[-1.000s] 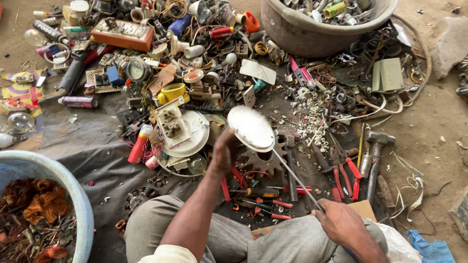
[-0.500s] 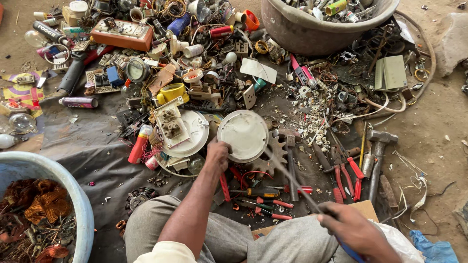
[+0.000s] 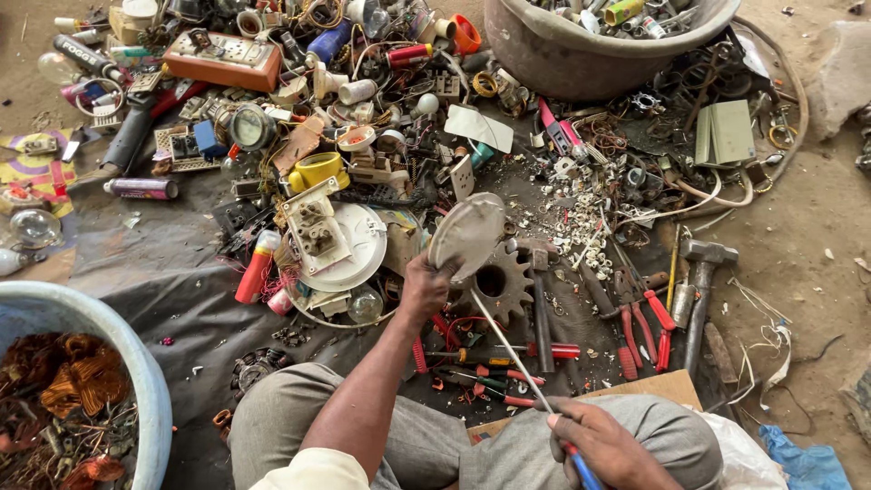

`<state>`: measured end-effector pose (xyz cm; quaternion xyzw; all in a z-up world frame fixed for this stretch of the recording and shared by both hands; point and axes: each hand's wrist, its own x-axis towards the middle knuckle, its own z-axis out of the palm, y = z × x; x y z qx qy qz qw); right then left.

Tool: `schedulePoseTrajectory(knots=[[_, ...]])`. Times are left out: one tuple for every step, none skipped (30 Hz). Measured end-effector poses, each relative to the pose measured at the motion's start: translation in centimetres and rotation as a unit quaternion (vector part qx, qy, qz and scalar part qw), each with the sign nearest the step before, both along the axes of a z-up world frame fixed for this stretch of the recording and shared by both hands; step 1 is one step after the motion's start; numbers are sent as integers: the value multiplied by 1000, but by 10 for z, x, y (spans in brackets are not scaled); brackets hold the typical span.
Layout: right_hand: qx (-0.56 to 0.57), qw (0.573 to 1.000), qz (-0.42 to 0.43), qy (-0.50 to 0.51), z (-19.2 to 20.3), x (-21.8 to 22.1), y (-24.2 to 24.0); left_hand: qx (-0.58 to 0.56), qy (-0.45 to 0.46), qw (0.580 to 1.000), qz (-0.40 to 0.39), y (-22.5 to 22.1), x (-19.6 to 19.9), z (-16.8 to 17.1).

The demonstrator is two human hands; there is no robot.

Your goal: The person uses a screwdriver to pry and unscrew components from a white plastic circular housing while sitting on the floor near a pile of scrap electronics and tools.

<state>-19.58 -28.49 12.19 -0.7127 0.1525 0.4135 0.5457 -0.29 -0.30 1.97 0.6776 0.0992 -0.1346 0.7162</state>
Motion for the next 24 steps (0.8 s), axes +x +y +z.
schedulePoseTrajectory(knots=[[-5,1000,-6,12,-2,-1,-1,-8,10,1000,2,0,0,-4],[-9,1000,-13,24,-2,-1,0,-16,19,1000,4,0,2,-8],[-14,999,-22,37,0,-1,3,-24,28,999,4,0,5,-13],[-33,998,-23,40,3,2,7,-44,35,998,15,1,6,-17],[-51,997,-27,42,7,6,12,-62,40,997,23,4,10,-22],[-70,996,-31,44,12,9,17,-81,45,995,31,5,12,-26],[-85,995,-35,48,16,13,22,-93,20,995,35,6,12,-30],[-100,993,-39,51,19,17,26,-104,-5,994,38,6,11,-34],[-116,991,-41,54,23,20,29,-116,-31,992,43,7,12,-36],[-114,991,-42,51,26,22,31,-105,-28,993,42,7,13,-38],[-113,992,-42,49,28,22,32,-94,-24,994,41,7,14,-39],[-112,992,-42,46,29,23,33,-84,-19,996,40,7,14,-39],[-112,992,-42,48,30,23,33,-79,-17,996,38,7,14,-40],[-113,991,-42,49,31,23,32,-74,-15,997,36,6,13,-39],[-113,991,-43,50,32,24,33,-68,-14,997,33,7,13,-38],[-116,991,-39,51,32,25,33,-72,-10,997,33,7,13,-37],[-119,991,-35,53,34,25,33,-76,-5,997,31,7,12,-36],[-122,991,-32,55,34,25,33,-79,-1,996,30,7,12,-35],[-123,990,-32,58,35,25,34,-72,6,997,28,7,11,-34],[-124,990,-32,61,36,25,34,-64,13,998,25,7,11,-33],[-125,990,-31,63,36,27,34,-57,19,998,24,8,11,-31],[-125,990,-27,61,36,28,35,-54,12,998,22,9,12,-30],[-125,990,-24,61,36,28,35,-52,7,998,18,9,11,-30],[-126,990,-21,60,36,27,34,-50,2,999,15,8,11,-29]])
